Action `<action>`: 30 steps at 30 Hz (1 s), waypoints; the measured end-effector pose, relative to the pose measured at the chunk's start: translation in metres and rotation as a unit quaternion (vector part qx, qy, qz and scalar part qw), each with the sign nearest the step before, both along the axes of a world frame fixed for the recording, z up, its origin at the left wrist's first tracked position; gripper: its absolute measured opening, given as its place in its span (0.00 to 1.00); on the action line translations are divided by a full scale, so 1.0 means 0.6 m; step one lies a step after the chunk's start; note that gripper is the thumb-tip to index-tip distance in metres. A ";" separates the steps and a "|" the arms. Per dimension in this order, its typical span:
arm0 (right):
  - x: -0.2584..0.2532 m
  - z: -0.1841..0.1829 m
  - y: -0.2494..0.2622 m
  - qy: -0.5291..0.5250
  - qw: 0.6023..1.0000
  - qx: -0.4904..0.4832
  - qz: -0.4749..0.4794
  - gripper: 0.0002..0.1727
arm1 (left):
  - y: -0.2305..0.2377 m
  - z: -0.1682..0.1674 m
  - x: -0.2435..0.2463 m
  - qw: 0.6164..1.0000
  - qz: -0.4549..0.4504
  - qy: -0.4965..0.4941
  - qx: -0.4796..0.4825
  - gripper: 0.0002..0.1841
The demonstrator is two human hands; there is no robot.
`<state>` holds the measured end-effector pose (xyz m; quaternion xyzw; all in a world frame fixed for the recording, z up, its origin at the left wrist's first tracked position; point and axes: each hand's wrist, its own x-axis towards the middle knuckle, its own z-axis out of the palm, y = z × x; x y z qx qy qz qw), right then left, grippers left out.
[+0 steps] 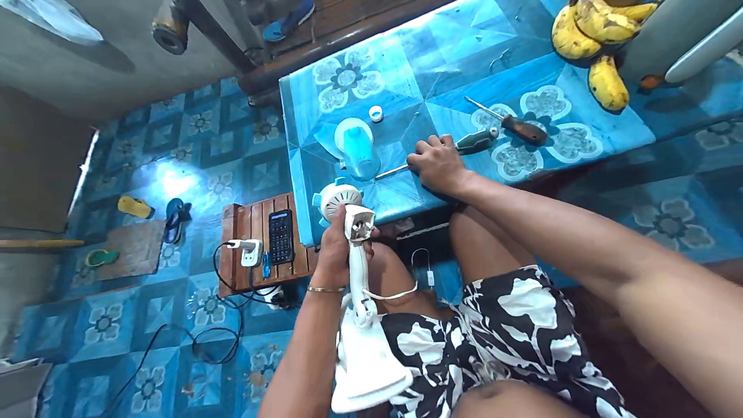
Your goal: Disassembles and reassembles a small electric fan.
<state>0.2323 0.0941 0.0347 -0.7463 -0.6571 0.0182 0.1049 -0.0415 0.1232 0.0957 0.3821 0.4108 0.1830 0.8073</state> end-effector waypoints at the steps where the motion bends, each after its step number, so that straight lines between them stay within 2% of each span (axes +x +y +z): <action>1: 0.002 -0.002 -0.003 -0.004 1.000 0.006 -0.001 0.11 | -0.005 0.010 0.000 1.000 0.003 -0.026 -0.010 0.36; 5: 0.004 0.001 -0.014 -0.003 1.000 0.001 -0.016 0.15 | -0.031 0.034 0.005 0.992 0.023 -0.110 -0.058 0.38; 10: 0.006 -0.010 -0.024 0.007 0.999 0.019 -0.026 0.18 | -0.066 0.036 0.017 0.976 0.042 -0.179 -0.121 0.40; 13: -0.004 0.001 -0.039 0.063 0.996 0.057 -0.032 0.20 | -0.086 0.033 0.023 0.972 0.060 -0.191 -0.125 0.39; 15: -0.035 0.040 -0.068 0.185 0.973 0.135 -0.031 0.17 | -0.099 0.034 0.025 0.975 0.077 -0.183 -0.098 0.40; 17: -0.089 0.104 -0.123 0.304 0.928 0.217 -0.022 0.12 | -0.111 0.035 0.025 0.978 0.089 -0.177 -0.058 0.39; 19: -0.146 0.164 -0.185 0.365 0.897 0.248 -0.002 0.08 | -0.123 0.038 0.027 0.979 0.104 -0.175 -0.024 0.39; 20: -0.168 0.175 -0.206 0.376 0.888 0.264 0.008 0.06 | -0.130 0.041 0.030 0.977 0.116 -0.177 -0.011 0.38; 22: -0.199 0.167 -0.223 0.404 0.862 0.306 0.021 0.05 | -0.146 0.047 0.039 0.974 0.153 -0.166 0.028 0.35; 25: -0.217 0.153 -0.226 0.424 0.849 0.316 -0.006 0.06 | -0.167 0.046 0.049 0.970 0.177 -0.148 0.081 0.34; 30: -0.225 0.146 -0.233 0.377 0.882 0.281 -0.045 0.07 | -0.188 0.024 0.058 0.954 0.221 -0.101 0.177 0.31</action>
